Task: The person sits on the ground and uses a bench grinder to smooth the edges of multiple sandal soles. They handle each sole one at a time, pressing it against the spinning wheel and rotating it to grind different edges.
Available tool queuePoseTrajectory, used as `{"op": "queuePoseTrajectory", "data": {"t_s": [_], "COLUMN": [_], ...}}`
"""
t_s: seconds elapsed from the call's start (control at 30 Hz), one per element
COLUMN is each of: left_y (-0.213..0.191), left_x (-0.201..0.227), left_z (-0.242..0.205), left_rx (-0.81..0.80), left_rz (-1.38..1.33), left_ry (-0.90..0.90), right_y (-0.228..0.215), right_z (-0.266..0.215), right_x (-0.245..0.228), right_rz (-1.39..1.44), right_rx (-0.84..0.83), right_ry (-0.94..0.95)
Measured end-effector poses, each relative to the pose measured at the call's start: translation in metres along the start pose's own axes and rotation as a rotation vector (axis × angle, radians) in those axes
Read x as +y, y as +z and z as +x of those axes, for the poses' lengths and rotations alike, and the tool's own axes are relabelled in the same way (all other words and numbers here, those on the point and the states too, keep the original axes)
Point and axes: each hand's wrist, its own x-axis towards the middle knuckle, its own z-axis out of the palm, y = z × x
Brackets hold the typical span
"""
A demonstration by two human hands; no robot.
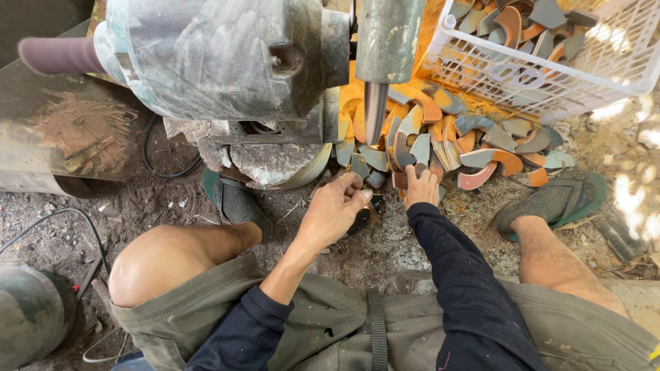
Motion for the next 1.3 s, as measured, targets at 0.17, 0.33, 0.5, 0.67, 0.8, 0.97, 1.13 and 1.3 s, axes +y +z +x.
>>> {"op": "queuePoseTrajectory", "data": {"t_s": [0.17, 0.33, 0.5, 0.67, 0.8, 0.97, 1.13, 1.3], "left_y": [0.0, 0.009, 0.032, 0.059, 0.068, 0.082, 0.089, 0.089], "left_x": [-0.002, 0.006, 0.014, 0.026, 0.03, 0.029, 0.031, 0.033], "left_z": [-0.009, -0.007, -0.015, -0.031, -0.025, -0.016, -0.004, 0.002], "left_rx": [0.001, -0.035, 0.006, -0.306, -0.37, -0.348, -0.264, -0.232], "left_rz": [0.082, 0.13, 0.164, -0.528, -0.825, -0.968, -0.996, -0.926], "left_ry": [-0.017, -0.081, 0.029, 0.012, -0.022, 0.054, 0.102, 0.11], "right_y": [-0.028, -0.105, -0.226, -0.291, -0.302, -0.308, -0.302, -0.297], "right_z": [-0.003, 0.043, 0.03, -0.017, -0.019, 0.003, 0.018, 0.028], "right_x": [-0.006, -0.008, 0.003, -0.037, -0.07, -0.078, -0.08, -0.077], "right_rz": [0.018, 0.484, 1.008, 1.367, 1.472, 1.374, 1.403, 1.408], "right_rx": [0.294, 0.254, -0.214, -0.45, -0.407, -0.432, -0.447, -0.431], "right_ry": [-0.29, -0.155, -0.246, -0.064, -0.184, -0.204, -0.233, -0.241]}}
